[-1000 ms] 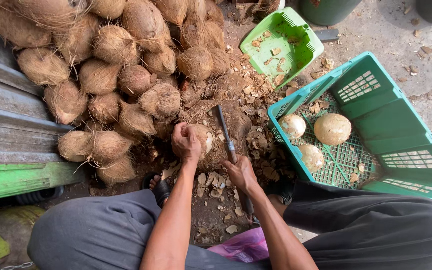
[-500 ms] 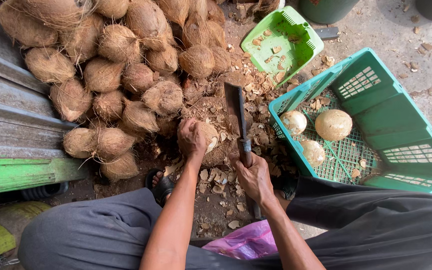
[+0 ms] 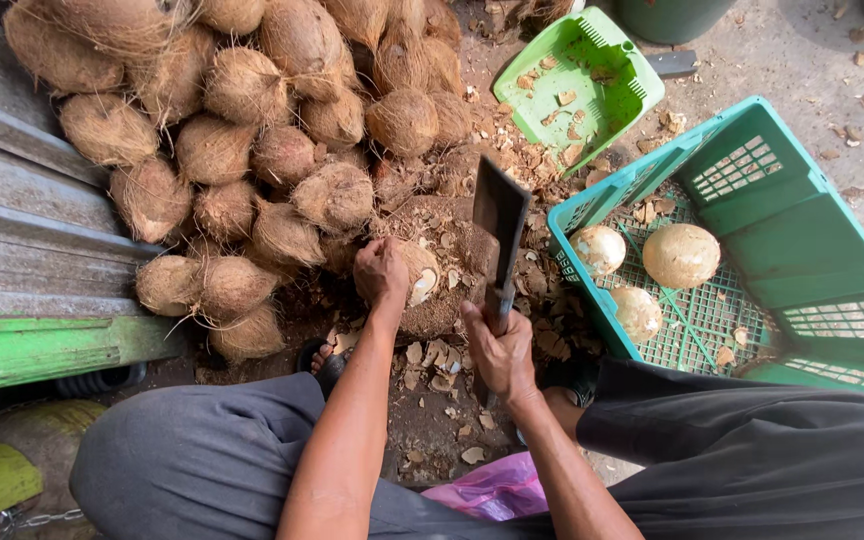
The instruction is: The person sits on the ground beside a large pile of husked coconuts and chops the fibrous husk off coconuts one at a time using a cleaver, striking the husk and rotating the coconut by hand. Peeled coconuts are placed into a green plastic crate, and husk debris accumulates on the ground.
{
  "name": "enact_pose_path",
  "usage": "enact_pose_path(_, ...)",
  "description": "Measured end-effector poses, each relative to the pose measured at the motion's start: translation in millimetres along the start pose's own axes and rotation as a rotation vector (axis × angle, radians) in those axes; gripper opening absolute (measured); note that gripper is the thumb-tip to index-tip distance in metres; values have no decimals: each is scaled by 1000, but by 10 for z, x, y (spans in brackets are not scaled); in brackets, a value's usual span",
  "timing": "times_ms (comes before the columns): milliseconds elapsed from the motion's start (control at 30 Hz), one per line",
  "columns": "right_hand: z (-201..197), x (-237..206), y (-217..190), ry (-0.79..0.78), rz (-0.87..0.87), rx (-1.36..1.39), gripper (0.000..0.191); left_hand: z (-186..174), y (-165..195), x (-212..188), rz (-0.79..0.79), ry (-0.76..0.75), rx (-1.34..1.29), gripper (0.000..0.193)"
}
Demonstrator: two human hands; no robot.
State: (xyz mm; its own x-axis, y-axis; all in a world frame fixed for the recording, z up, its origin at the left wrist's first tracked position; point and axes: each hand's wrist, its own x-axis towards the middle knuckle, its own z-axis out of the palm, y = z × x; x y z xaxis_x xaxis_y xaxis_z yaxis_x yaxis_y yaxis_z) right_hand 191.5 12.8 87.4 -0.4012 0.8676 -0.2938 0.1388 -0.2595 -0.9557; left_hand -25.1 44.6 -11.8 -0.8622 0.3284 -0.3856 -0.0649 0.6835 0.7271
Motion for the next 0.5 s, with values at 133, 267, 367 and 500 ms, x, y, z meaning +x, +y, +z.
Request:
enact_pose_path(133,116,55,30,-100,318,-425,48,-106,175,-77,-99,-72,48,38)
enact_pose_path(267,32,71,78,-60,25,-300,50,-129,234,-86,-132,-27,39,40)
enact_pose_path(367,37,70,134,-37,-38,48,41,-79,145,-40,-99,5,64,30)
enact_pose_path(500,134,125,182,-98,168,-251,43,83,40,83,-256,-35,9,36)
